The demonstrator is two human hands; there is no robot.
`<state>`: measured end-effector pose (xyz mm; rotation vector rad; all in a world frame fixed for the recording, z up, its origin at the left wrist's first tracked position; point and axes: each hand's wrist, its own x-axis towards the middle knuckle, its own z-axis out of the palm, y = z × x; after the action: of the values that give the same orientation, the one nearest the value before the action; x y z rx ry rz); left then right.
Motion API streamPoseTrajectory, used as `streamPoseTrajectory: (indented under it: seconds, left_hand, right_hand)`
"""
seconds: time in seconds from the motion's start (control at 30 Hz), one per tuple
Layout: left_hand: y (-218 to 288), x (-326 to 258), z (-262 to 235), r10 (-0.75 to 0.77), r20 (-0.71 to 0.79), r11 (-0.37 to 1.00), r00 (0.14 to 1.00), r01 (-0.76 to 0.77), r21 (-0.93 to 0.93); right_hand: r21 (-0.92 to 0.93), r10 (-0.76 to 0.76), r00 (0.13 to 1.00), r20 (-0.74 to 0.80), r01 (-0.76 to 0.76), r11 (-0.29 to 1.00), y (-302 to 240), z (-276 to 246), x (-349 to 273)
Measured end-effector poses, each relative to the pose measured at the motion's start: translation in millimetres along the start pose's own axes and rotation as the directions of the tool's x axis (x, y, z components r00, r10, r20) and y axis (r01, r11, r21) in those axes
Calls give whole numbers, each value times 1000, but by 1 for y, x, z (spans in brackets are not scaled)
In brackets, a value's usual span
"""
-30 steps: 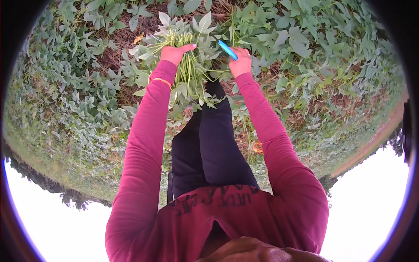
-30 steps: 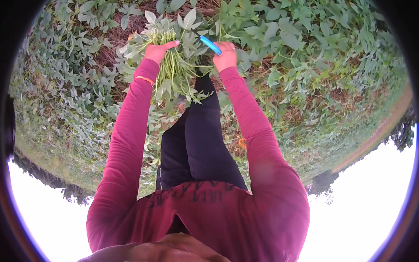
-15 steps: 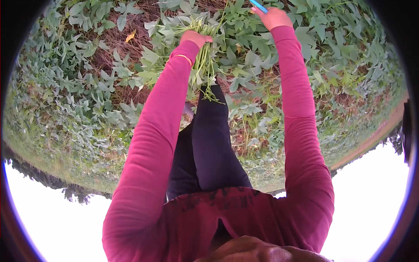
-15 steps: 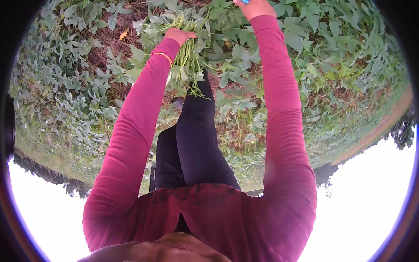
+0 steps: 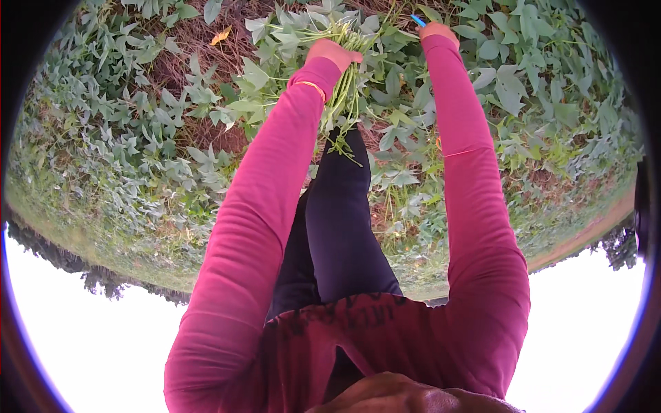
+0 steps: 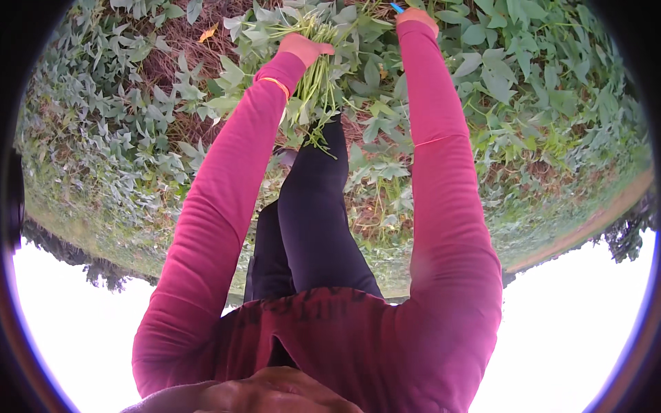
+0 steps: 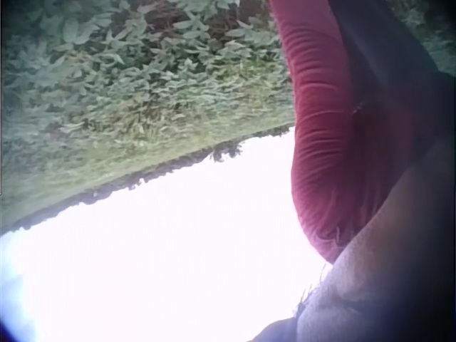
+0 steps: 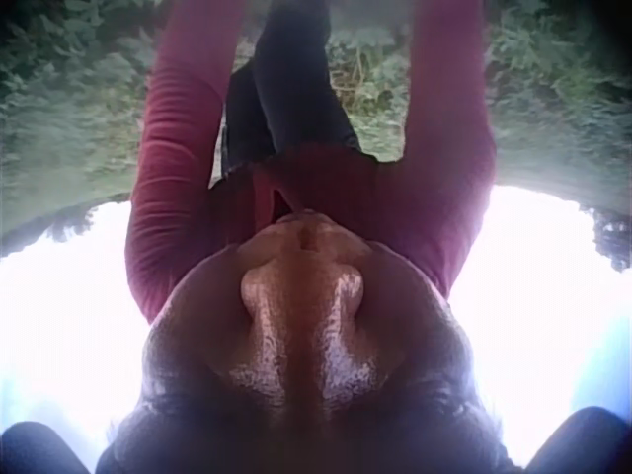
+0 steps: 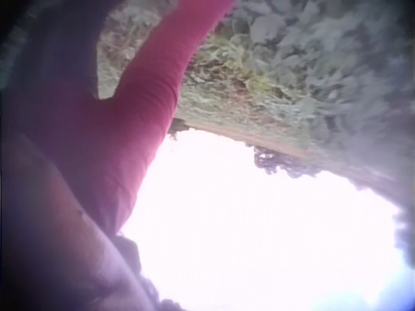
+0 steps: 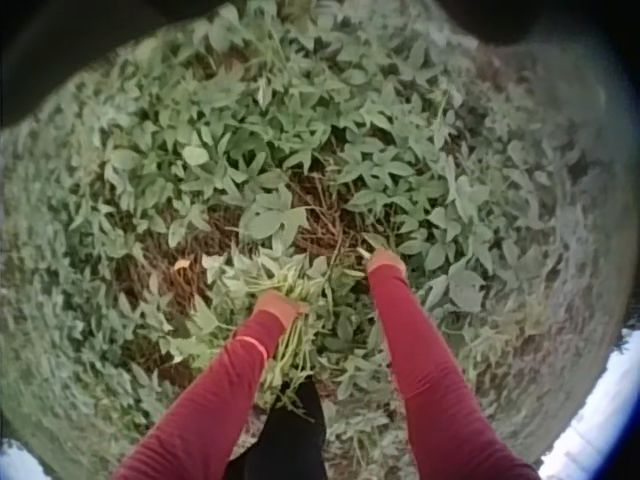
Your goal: The person harvests green leafy stems from a field, gathers them into a bunch, and ties the bunch together using a flexible piece of plant material.
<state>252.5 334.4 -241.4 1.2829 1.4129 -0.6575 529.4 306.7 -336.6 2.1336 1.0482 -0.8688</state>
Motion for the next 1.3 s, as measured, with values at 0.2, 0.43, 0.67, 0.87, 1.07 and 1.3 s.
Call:
streamPoseTrajectory:
  seconds: [0.2, 0.43, 0.67, 0.87, 1.07, 1.3]
  left_hand:
    - [20, -6, 2, 106, -20, 993, 994, -105, 49]
    - [-43, -84, -16, -103, -96, 878, 990, 45, -477]
    - [-52, -252, 7, 125, -171, 659, 977, -210, -722]
    - [-70, -303, 4, 32, -214, 578, 976, -193, -793]
    - [-90, -304, -69, -183, 56, -187, 982, 21, -982]
    - [-110, -373, -93, -182, -150, -370, 972, -209, -905]
  right_hand:
    - [-75, 14, 1000, 12, -13, 997, -1, 5, 30]
    - [315, 54, 868, -493, 120, 941, 15, -21, -63]
    - [865, -150, 921, 360, -389, -316, -7, -28, -264]
    - [922, -85, 996, 7, -39, -386, -41, -98, -299]
    - [837, -446, 794, -413, 524, 159, -60, -141, -346]
    - [996, -665, 745, 46, 20, 91, -126, -146, -470]
